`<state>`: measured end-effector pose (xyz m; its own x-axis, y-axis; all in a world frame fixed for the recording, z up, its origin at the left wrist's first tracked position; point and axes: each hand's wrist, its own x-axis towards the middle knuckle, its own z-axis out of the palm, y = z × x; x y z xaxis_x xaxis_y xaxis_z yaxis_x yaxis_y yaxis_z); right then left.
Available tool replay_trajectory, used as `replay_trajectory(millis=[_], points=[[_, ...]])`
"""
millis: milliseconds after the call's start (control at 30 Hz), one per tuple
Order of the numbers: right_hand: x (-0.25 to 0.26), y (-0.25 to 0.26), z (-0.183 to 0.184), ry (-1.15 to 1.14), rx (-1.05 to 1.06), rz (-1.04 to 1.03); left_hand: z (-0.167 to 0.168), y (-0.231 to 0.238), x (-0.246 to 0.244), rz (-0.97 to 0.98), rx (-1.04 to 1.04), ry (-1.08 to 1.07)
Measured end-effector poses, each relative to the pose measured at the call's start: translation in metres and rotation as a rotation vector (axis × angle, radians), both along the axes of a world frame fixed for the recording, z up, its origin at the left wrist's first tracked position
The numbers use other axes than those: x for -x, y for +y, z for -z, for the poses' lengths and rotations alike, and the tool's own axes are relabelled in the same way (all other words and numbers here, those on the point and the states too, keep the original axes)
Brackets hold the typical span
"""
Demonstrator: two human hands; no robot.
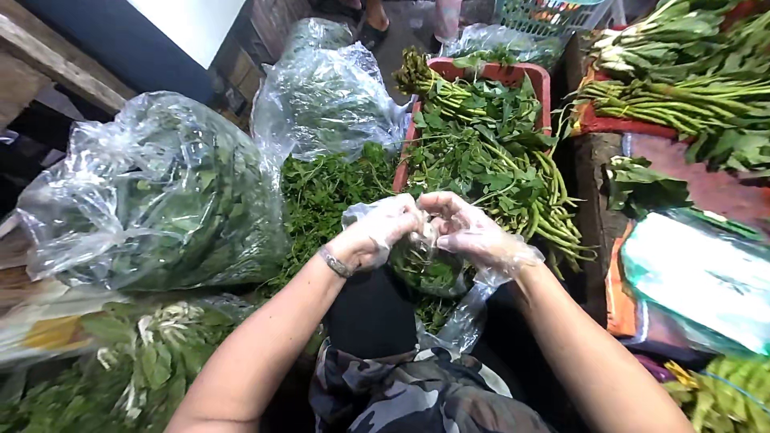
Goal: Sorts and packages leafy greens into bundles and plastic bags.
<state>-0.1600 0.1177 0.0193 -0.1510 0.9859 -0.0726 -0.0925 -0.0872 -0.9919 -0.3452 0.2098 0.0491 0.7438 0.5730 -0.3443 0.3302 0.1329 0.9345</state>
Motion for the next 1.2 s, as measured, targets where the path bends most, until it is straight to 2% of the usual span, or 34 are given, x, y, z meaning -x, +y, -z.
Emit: replay_trajectory(millis=[67,133,233,333,500,600,733,833,1033,1133,1200], points=[[-0.007,0.000,0.005,-0.056,-0.129,-0.019,0.009,0.008,-0.001,-0.103,0.193,-0.139],[-0.008,-0.004,0.004,-0.181,-0.199,0.103,0.003,0.011,-0.003,-0.180,0.270,-0.143],[-0.003,-0.008,0.004,-0.474,-0.417,0.409,-0.006,0.013,-0.007,-0.303,0.230,-0.111],[0.006,-0.007,0.003,-0.463,-0.573,0.540,-0.009,0.012,-0.010,-0.331,0.174,-0.109],[0.012,-0.006,0.001,-0.443,-0.393,0.510,0.001,0.010,-0.018,-0.330,0.108,-0.129],[0.012,-0.001,0.005,-0.449,-0.426,0.448,0.006,0.007,-0.020,-0.319,0.031,-0.104],[0.017,0.005,0.001,-0.462,-0.458,0.507,0.009,0.007,-0.018,-0.245,-0.093,-0.121],[0.016,0.008,-0.001,-0.462,-0.358,0.458,0.016,0.012,-0.015,-0.238,-0.149,-0.066],[0.000,0.003,0.037,-0.585,-0.318,0.342,0.046,0.026,-0.005,-0.297,-0.397,0.195],[0.001,-0.009,0.059,-0.570,-0.269,0.377,0.046,0.015,-0.003,-0.319,-0.400,0.341],[0.001,-0.014,0.067,-0.500,-0.246,0.417,0.050,0.012,-0.003,-0.310,-0.416,0.354]])
